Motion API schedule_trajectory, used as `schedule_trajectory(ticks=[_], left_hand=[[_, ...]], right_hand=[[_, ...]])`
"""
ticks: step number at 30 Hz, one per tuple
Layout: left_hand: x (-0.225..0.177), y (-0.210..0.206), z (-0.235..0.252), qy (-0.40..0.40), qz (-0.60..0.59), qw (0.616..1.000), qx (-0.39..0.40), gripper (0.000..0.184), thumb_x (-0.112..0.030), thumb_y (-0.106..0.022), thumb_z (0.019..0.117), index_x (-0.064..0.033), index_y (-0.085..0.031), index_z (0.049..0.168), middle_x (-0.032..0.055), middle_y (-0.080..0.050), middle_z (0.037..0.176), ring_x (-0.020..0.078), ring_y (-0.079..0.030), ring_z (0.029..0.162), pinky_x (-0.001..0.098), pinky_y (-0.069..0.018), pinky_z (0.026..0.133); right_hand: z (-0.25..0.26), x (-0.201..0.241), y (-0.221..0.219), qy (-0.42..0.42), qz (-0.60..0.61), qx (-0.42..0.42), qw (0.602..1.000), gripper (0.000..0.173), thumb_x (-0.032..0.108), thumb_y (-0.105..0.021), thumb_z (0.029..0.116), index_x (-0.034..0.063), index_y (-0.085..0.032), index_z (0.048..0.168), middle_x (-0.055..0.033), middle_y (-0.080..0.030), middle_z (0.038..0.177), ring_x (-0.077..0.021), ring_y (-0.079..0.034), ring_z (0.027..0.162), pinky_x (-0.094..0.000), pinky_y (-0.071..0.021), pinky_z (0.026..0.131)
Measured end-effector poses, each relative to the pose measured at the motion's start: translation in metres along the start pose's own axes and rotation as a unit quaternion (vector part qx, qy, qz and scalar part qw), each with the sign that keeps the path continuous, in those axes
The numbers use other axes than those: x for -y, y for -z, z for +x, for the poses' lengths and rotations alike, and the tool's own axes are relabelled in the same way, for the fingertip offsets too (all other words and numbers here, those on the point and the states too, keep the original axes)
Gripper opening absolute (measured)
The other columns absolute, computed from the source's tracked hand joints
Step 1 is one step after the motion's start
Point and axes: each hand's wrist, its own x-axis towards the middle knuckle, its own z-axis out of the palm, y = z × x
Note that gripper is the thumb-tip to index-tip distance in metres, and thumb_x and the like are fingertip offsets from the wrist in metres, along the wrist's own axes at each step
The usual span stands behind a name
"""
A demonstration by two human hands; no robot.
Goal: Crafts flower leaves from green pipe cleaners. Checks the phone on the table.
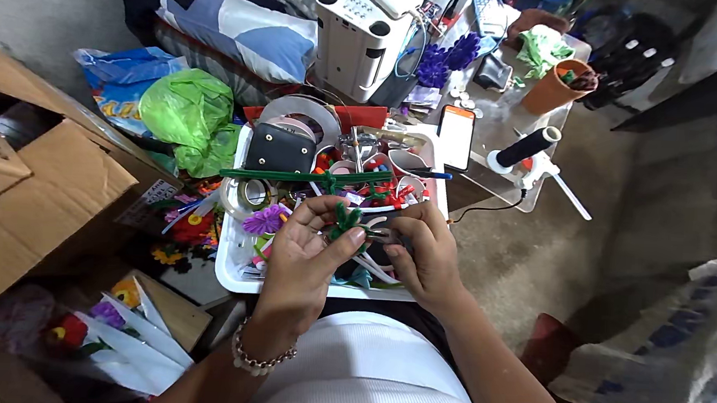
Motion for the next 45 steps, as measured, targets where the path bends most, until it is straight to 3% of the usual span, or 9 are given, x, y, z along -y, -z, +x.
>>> schedule_trajectory(ticks=[9,20,26,31,45], left_hand=[[0.001,-0.002,-0.002,0.002,-0.010,1.000,0.001,0.029,0.010,-0.065,0.0897,-0.0044,-0.060,0.115,0.0065,-0.071,0.101,0.0135,-0.073,0.087,0.0299,-0.0631,0.083],[-0.004,-0.003,-0.001,0.031,0.002,1.000,0.001,0.026,0.007,-0.063,0.0921,-0.0048,-0.062,0.115,0.0045,-0.071,0.100,0.0109,-0.072,0.085,0.0274,-0.0626,0.083],[-0.003,-0.003,0.002,0.024,-0.026,0.999,-0.027,0.024,0.007,-0.058,0.0969,-0.0044,-0.059,0.119,0.0078,-0.071,0.106,0.0168,-0.074,0.094,0.0322,-0.0622,0.089],[-0.004,-0.008,0.002,0.036,-0.062,0.996,-0.052,0.027,0.011,-0.056,0.0967,-0.0040,-0.059,0.119,0.0079,-0.072,0.106,0.0144,-0.074,0.092,0.0284,-0.0619,0.087],[-0.004,-0.019,-0.002,0.084,-0.131,0.985,-0.078,0.023,0.010,-0.053,0.0985,-0.0026,-0.057,0.118,0.0089,-0.072,0.104,0.0137,-0.074,0.093,0.0264,-0.0611,0.087]], right_hand=[[0.001,0.002,0.003,0.005,-0.012,0.007,1.000,0.047,0.050,-0.035,0.1094,0.0115,-0.063,0.105,-0.0068,-0.055,0.092,-0.0160,-0.055,0.086,-0.0300,-0.0461,0.079],[0.004,-0.001,0.004,0.028,-0.035,0.000,0.999,0.047,0.048,-0.036,0.1099,0.0107,-0.063,0.100,-0.0061,-0.054,0.082,-0.0167,-0.055,0.077,-0.0295,-0.0458,0.070],[0.001,0.001,-0.001,-0.027,0.032,0.016,0.999,0.049,0.051,-0.034,0.1095,0.0107,-0.061,0.108,-0.0054,-0.054,0.096,-0.0141,-0.056,0.093,-0.0300,-0.0466,0.086],[-0.002,-0.001,-0.006,-0.006,-0.017,0.001,1.000,0.048,0.052,-0.035,0.1090,0.0129,-0.062,0.108,-0.0071,-0.055,0.097,-0.0187,-0.055,0.093,-0.0350,-0.0450,0.085],[-0.006,0.001,-0.009,0.008,-0.099,-0.072,0.992,0.044,0.052,-0.037,0.1080,0.0160,-0.061,0.107,-0.0060,-0.050,0.095,-0.0184,-0.052,0.090,-0.0331,-0.0419,0.084]])
